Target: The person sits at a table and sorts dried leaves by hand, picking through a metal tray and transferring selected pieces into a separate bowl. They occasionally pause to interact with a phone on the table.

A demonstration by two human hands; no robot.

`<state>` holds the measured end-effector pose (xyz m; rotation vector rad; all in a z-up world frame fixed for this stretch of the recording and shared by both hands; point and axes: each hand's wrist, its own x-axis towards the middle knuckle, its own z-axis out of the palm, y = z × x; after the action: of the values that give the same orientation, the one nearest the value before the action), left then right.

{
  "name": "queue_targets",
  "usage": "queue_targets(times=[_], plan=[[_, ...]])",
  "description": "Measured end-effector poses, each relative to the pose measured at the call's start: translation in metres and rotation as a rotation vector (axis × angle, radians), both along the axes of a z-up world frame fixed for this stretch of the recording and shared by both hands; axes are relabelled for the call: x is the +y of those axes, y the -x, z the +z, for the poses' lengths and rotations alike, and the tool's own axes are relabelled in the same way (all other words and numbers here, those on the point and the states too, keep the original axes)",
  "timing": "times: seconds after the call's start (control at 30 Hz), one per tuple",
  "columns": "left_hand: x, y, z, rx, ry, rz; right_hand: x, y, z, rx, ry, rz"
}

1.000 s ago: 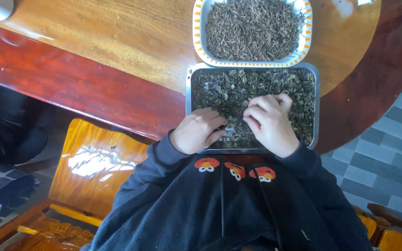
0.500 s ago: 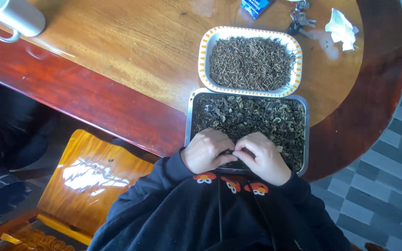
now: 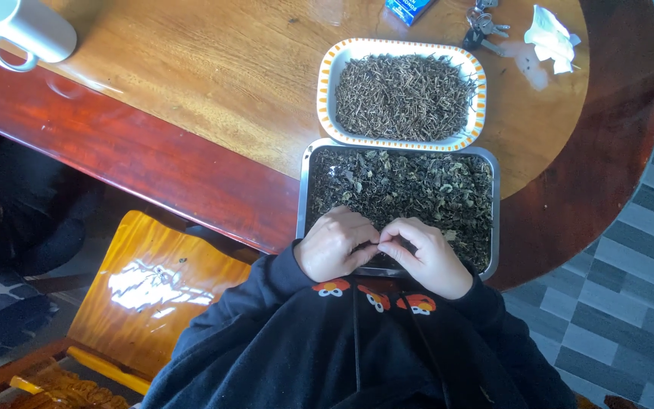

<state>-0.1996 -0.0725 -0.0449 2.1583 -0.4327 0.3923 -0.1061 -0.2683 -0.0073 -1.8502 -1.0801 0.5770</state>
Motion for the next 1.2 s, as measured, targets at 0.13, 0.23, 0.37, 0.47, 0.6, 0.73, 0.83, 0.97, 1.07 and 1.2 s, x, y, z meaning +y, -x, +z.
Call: queue_targets(times=[0.13, 0.23, 0.37, 0.47, 0.6, 0.73, 0.83, 0.97, 1.07, 1.2], plan=[[0.001, 0.002, 0.005, 0.007, -0.016, 0.010, -0.001, 0.000, 0.007, -0.031, 0.026, 0.014], [0.001, 0.004, 0.001, 0.020, 0.001, 0.022, -0.004, -0.005, 0.027, -0.097, 0.048, 0.022], [0.004, 0.007, -0.008, 0.033, 0.033, 0.059, -0.031, -0.017, 0.049, -0.377, 0.122, -0.067], [0.007, 0.007, -0.010, 0.024, 0.052, 0.088, -0.053, -0.020, 0.046, -0.517, 0.288, -0.072], [0.010, 0.006, -0.024, -0.004, 0.053, 0.121, -0.061, -0.020, 0.028, -0.571, 0.595, 0.007], [0.009, 0.007, -0.025, -0.003, 0.060, 0.110, -0.056, -0.019, 0.011, -0.700, 0.685, 0.020], [0.009, 0.006, -0.026, -0.018, 0.054, 0.090, -0.047, -0.019, 0.002, -0.703, 0.703, -0.002], [0.010, 0.006, -0.020, -0.040, 0.097, 0.072, -0.042, -0.023, -0.008, -0.709, 0.578, -0.013], [0.011, 0.005, -0.012, -0.054, 0.124, 0.065, -0.038, -0.028, -0.004, -0.693, 0.583, 0.010], [0.012, 0.006, -0.006, -0.065, 0.176, 0.048, -0.028, -0.032, 0.004, -0.736, 0.612, 0.062]])
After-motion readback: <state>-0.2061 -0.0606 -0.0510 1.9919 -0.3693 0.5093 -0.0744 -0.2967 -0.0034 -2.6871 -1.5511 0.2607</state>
